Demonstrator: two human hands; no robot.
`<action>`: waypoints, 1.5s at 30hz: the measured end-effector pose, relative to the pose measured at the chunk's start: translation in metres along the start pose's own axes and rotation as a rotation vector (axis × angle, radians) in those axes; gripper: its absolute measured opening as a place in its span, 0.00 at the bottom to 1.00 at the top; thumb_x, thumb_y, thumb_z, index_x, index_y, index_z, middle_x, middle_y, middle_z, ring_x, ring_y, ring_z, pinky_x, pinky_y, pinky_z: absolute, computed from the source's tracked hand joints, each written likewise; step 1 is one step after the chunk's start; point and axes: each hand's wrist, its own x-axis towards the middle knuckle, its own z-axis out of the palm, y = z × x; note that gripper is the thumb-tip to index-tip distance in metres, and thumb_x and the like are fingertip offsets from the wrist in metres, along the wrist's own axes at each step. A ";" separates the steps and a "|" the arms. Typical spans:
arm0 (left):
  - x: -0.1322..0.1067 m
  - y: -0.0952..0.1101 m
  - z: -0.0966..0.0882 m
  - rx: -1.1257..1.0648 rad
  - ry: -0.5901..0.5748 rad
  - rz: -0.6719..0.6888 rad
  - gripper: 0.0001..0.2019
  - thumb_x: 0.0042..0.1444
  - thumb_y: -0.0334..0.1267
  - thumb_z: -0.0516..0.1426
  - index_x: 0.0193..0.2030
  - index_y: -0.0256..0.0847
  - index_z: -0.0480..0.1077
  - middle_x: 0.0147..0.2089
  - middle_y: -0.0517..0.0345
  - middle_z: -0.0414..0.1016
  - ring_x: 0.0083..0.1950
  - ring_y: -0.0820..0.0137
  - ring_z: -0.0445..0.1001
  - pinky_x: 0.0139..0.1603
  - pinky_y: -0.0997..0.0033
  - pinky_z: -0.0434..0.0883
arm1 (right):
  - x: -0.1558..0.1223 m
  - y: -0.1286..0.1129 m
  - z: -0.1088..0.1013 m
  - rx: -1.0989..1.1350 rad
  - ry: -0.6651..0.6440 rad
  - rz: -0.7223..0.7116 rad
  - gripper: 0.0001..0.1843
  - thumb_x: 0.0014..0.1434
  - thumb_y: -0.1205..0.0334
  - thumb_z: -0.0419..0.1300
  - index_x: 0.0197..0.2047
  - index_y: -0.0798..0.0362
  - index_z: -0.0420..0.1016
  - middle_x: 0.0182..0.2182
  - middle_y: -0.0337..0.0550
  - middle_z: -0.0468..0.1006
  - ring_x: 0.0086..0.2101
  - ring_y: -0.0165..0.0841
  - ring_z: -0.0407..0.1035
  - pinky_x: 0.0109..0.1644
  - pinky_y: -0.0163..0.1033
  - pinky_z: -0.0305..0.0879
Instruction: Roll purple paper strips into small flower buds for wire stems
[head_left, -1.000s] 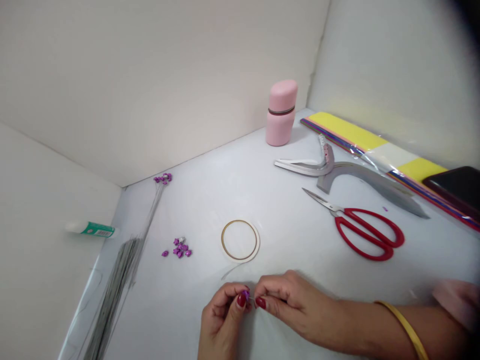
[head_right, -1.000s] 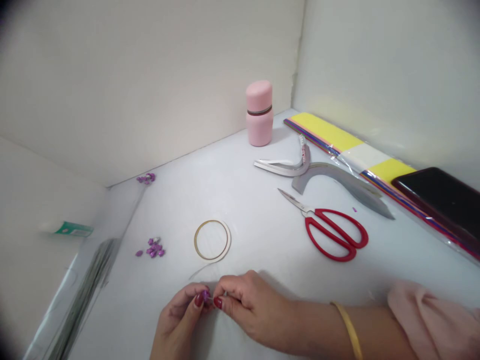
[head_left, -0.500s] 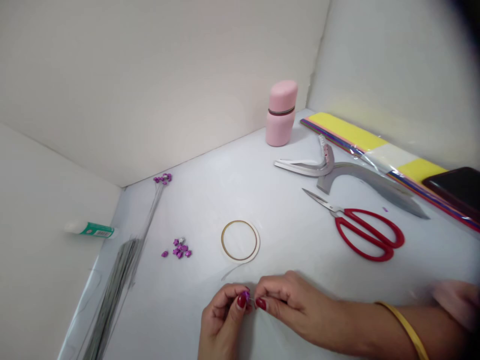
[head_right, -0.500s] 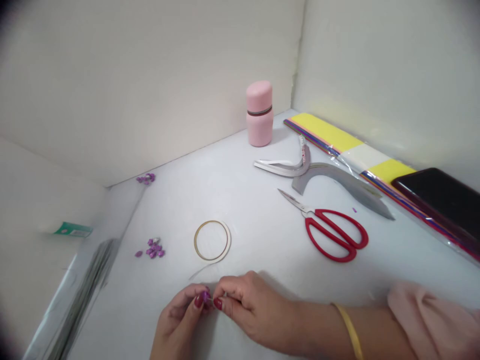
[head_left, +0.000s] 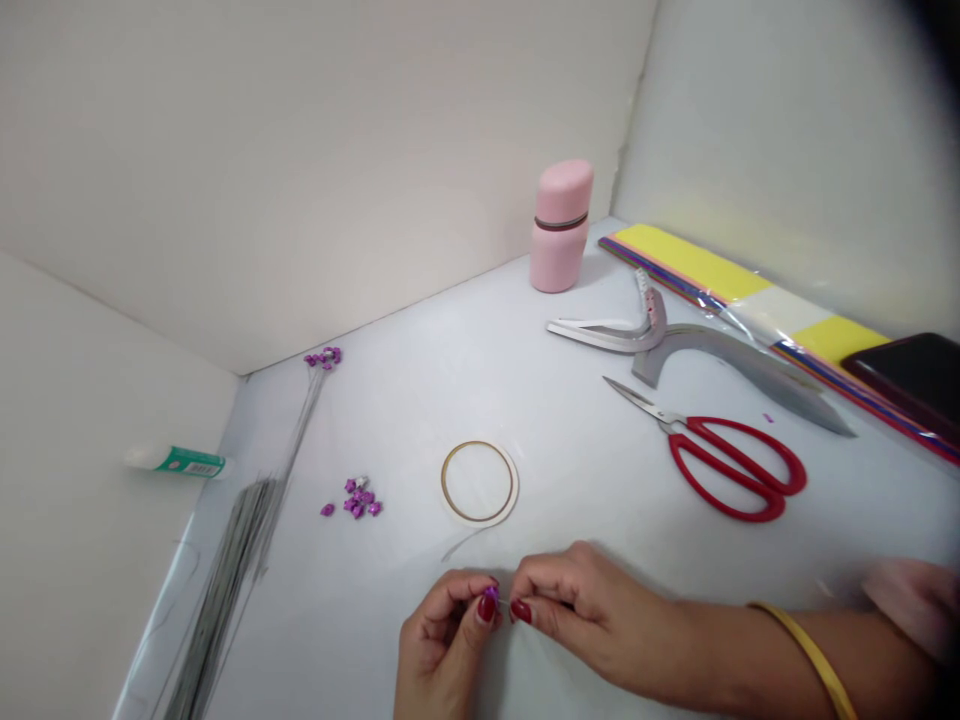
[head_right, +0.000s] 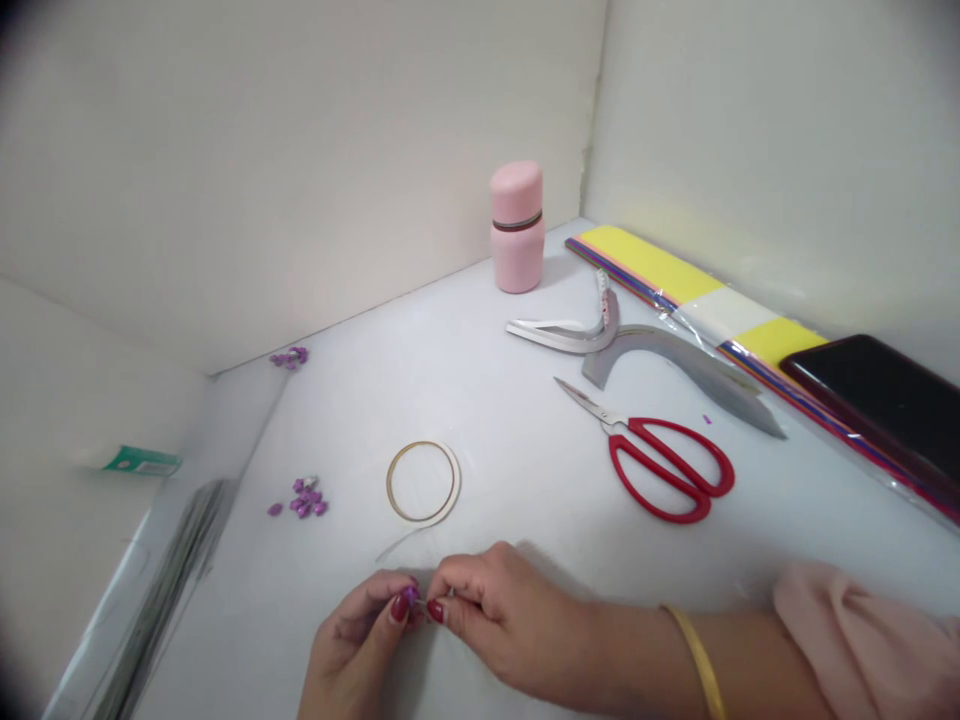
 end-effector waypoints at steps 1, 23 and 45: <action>0.000 0.000 0.000 -0.002 0.001 0.008 0.09 0.40 0.42 0.65 0.25 0.39 0.75 0.24 0.59 0.72 0.29 0.72 0.68 0.32 0.77 0.66 | 0.000 0.000 0.000 -0.003 -0.001 -0.001 0.12 0.61 0.59 0.47 0.29 0.54 0.64 0.19 0.31 0.54 0.21 0.23 0.47 0.23 0.28 0.46; 0.002 -0.007 -0.006 0.037 -0.055 0.058 0.04 0.42 0.38 0.64 0.25 0.40 0.76 0.27 0.57 0.75 0.32 0.70 0.71 0.35 0.77 0.68 | -0.001 -0.004 -0.003 -0.109 0.012 -0.004 0.12 0.61 0.60 0.48 0.28 0.53 0.65 0.18 0.30 0.55 0.20 0.23 0.49 0.22 0.26 0.47; 0.003 -0.008 -0.008 0.062 -0.091 0.105 0.03 0.43 0.37 0.63 0.25 0.41 0.76 0.27 0.58 0.76 0.32 0.72 0.71 0.35 0.79 0.67 | -0.001 -0.003 -0.003 -0.153 0.004 -0.014 0.12 0.61 0.60 0.48 0.28 0.53 0.66 0.18 0.30 0.56 0.20 0.22 0.50 0.22 0.25 0.47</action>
